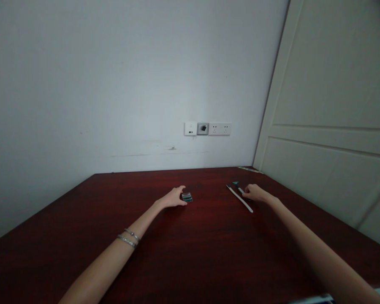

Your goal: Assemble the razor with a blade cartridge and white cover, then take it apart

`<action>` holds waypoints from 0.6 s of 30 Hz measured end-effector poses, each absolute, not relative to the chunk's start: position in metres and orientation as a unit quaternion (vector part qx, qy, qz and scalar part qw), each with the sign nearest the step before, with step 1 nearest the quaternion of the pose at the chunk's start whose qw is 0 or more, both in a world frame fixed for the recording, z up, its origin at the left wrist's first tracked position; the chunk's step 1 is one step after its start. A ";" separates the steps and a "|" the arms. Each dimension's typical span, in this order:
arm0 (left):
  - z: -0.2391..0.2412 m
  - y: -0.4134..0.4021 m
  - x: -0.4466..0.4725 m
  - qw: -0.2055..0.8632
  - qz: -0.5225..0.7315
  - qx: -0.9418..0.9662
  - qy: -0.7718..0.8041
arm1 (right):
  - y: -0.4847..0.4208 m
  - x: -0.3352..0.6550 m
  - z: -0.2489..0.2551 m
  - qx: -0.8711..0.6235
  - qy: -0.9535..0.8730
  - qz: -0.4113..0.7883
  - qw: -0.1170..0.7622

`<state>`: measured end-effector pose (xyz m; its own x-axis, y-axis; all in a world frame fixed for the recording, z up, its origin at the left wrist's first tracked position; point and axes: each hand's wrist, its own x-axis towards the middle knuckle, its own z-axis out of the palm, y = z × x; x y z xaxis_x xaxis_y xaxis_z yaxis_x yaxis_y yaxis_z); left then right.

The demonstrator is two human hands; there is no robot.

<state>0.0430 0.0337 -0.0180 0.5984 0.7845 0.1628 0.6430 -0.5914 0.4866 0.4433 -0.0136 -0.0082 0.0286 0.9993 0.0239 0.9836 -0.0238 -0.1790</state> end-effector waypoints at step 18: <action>-0.018 0.030 0.043 0.214 0.222 0.866 0.393 | -0.007 0.447 -0.012 -0.724 -0.679 0.084 0.087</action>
<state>0.0430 0.0303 -0.0176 0.5929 0.7758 0.2159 0.5858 -0.5995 0.5454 0.4473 -0.0072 -0.0124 0.0630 0.9980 -0.0046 0.9688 -0.0623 -0.2399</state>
